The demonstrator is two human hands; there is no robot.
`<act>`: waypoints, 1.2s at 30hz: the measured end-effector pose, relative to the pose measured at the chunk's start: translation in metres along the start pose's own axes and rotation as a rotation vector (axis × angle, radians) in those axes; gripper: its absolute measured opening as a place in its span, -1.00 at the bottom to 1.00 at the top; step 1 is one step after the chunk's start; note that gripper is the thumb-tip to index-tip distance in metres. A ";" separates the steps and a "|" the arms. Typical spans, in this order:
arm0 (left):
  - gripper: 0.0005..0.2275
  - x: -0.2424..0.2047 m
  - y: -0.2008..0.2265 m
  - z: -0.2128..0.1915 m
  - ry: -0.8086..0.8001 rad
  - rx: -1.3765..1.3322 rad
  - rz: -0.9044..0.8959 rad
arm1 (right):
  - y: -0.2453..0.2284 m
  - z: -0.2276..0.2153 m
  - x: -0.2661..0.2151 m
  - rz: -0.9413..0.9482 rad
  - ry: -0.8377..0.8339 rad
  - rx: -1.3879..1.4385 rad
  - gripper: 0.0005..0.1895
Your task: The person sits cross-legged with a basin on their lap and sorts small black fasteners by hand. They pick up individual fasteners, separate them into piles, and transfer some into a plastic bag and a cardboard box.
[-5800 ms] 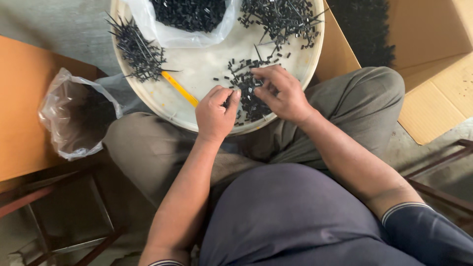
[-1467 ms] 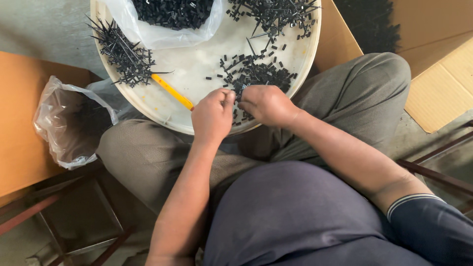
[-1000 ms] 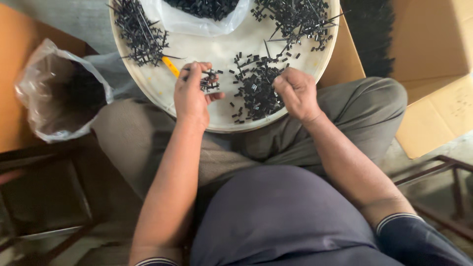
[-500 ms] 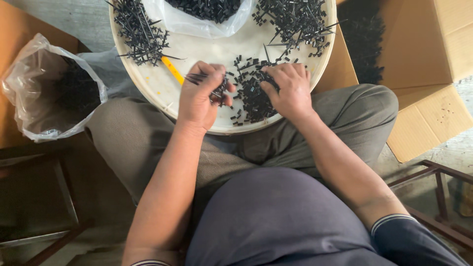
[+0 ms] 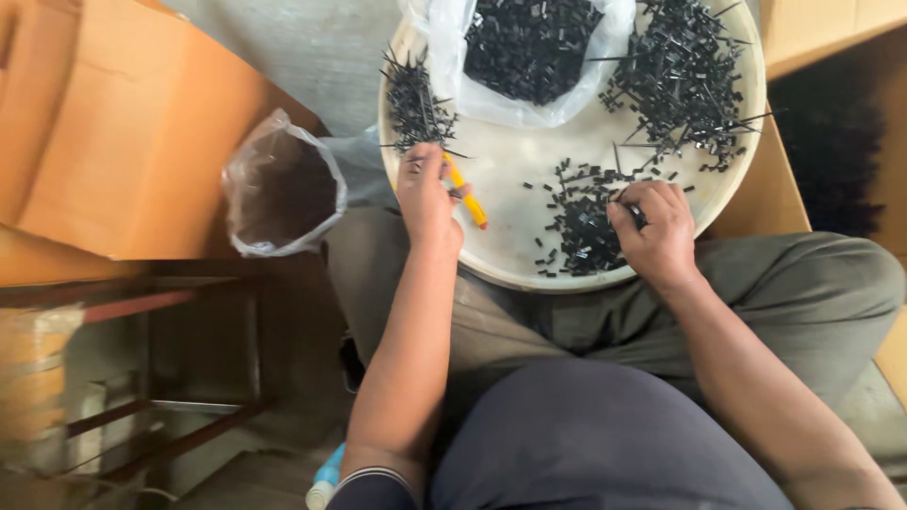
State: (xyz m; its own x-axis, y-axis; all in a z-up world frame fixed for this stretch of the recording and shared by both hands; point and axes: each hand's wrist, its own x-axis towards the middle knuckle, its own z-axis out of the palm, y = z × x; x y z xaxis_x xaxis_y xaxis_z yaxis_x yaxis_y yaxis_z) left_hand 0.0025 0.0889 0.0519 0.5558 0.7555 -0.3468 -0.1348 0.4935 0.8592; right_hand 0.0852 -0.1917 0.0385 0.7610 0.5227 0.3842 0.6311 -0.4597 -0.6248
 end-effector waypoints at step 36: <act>-0.84 -0.086 -0.065 0.020 -0.668 0.841 0.494 | -0.012 -0.001 -0.025 0.196 -0.239 0.817 -0.52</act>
State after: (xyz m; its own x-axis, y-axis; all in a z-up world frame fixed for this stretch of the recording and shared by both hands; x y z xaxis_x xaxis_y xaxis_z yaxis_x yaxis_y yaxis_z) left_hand -0.0196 -0.0167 0.0330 0.9473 0.2864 0.1433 -0.0118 -0.4160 0.9093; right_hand 0.0589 -0.2004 0.0369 0.7350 0.6667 0.1236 0.1179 0.0538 -0.9916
